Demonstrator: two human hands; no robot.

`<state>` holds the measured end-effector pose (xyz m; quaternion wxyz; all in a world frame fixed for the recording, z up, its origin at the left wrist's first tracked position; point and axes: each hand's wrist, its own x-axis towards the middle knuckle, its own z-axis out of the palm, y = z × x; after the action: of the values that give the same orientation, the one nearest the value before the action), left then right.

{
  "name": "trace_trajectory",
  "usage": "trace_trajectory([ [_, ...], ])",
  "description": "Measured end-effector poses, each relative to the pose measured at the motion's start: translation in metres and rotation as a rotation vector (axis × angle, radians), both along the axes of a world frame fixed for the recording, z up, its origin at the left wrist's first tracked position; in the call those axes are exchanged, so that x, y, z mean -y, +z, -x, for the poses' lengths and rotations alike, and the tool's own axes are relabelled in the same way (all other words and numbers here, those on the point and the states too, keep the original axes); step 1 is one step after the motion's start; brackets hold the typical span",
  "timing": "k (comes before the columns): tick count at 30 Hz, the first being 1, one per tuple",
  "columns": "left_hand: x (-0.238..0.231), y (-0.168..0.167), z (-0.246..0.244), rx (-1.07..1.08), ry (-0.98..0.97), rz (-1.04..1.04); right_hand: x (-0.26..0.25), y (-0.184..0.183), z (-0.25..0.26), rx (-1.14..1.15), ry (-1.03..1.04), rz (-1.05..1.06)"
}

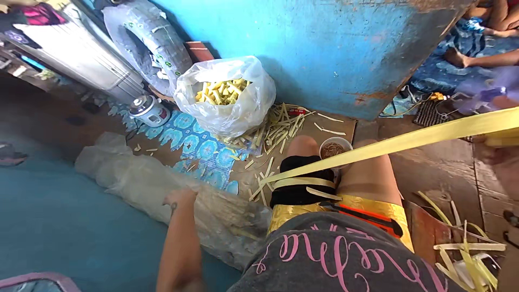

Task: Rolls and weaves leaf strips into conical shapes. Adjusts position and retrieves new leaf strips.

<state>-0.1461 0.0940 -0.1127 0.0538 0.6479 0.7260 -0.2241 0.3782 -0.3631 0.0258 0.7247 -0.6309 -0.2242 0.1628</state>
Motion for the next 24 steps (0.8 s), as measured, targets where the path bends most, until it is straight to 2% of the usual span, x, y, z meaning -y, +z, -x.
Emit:
trace_trajectory([
  [1, 0.014, 0.017, -0.019, 0.066, -0.05, -0.008, -0.009, -0.003, 0.009, 0.06, 0.038, 0.054],
  [2, 0.034, 0.038, -0.043, 0.225, -0.15, -0.041, -0.023, -0.006, 0.023, 0.139, 0.072, 0.139],
  [5, 0.094, 0.074, -0.123, 0.836, -0.505, -0.141, -0.072, -0.018, 0.075, 0.425, 0.263, 0.347],
  [8, 0.161, 0.107, -0.195, 1.328, -0.807, -0.088, -0.114, -0.027, 0.125, 0.668, 0.424, 0.334],
  [10, 0.191, 0.12, -0.222, 1.555, -0.893, 0.0, -0.126, -0.019, 0.146, 0.601, 0.522, 0.248],
  [12, 0.201, 0.126, -0.231, 1.723, -0.886, 0.073, -0.129, -0.006, 0.151, 0.413, 0.581, 0.16],
  [14, 0.201, 0.131, -0.227, 1.818, -0.849, 0.178, -0.129, 0.001, 0.145, 0.353, 0.575, 0.119],
  [16, 0.203, 0.135, -0.222, 1.821, -0.845, 0.266, -0.126, 0.0, 0.14, 0.475, 0.522, 0.146],
  [19, 0.212, 0.132, -0.224, 1.749, -0.857, 0.136, -0.126, -0.007, 0.144, 0.716, 0.459, 0.212],
  [21, 0.212, 0.129, -0.227, 1.705, -0.866, 0.046, -0.126, -0.009, 0.147, 0.752, 0.469, 0.215],
  [22, 0.21, 0.13, -0.227, 1.688, -0.862, 0.069, -0.126, -0.008, 0.147, 0.682, 0.504, 0.22],
  [24, 0.204, 0.136, -0.224, 1.635, -0.858, 0.242, -0.122, -0.001, 0.145, 0.317, 0.643, 0.249],
])
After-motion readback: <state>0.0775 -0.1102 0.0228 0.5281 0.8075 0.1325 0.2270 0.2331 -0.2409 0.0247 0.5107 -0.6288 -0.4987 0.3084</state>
